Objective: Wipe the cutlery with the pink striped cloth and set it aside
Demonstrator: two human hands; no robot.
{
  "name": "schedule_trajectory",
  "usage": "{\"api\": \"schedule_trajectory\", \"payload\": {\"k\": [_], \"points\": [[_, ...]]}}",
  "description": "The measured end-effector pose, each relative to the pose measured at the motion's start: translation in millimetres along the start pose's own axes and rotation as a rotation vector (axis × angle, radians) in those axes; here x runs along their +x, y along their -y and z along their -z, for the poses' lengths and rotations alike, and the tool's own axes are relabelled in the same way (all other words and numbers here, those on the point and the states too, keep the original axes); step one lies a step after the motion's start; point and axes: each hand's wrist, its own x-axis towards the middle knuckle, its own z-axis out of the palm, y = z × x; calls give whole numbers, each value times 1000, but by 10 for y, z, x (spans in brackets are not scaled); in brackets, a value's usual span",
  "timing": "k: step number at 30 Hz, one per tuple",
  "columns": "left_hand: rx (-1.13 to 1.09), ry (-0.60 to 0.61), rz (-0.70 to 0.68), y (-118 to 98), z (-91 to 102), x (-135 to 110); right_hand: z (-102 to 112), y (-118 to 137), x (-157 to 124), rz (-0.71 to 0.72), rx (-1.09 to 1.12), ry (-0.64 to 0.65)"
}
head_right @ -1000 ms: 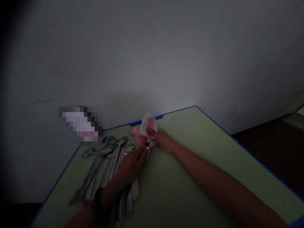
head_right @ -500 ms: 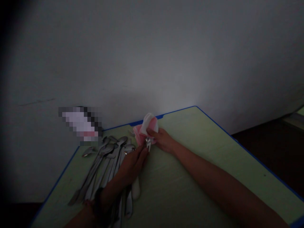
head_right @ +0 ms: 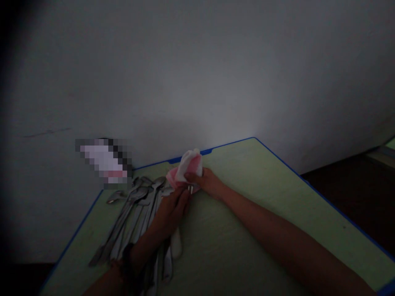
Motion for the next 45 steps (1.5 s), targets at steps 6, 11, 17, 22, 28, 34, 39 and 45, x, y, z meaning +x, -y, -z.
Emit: {"api": "schedule_trajectory", "payload": {"k": [6,11,17,22,28,34,39,45], "points": [[-31,22,-24,-40,31,-15,-26,-31,25,-9,96,-109],[-11,13,-30,-31,29,-8,-11,44,-7,19,-44,-19],[5,-29,47,20,-7,27,11,70,-19,20,26,146],[-9,-47,84,-8,21,29,15,10,8,24,-1,117],[-70,-55,48,-60,65,37,-34,36,-15,94,-46,-2],[-29,-40,43,-66,66,24,-65,52,-5,-2,81,-118],[2,-14,14,-34,43,20,-49,52,-1,-31,254,-17],[45,-18,49,-35,36,35,-22,39,-24,-27,263,85]]}}
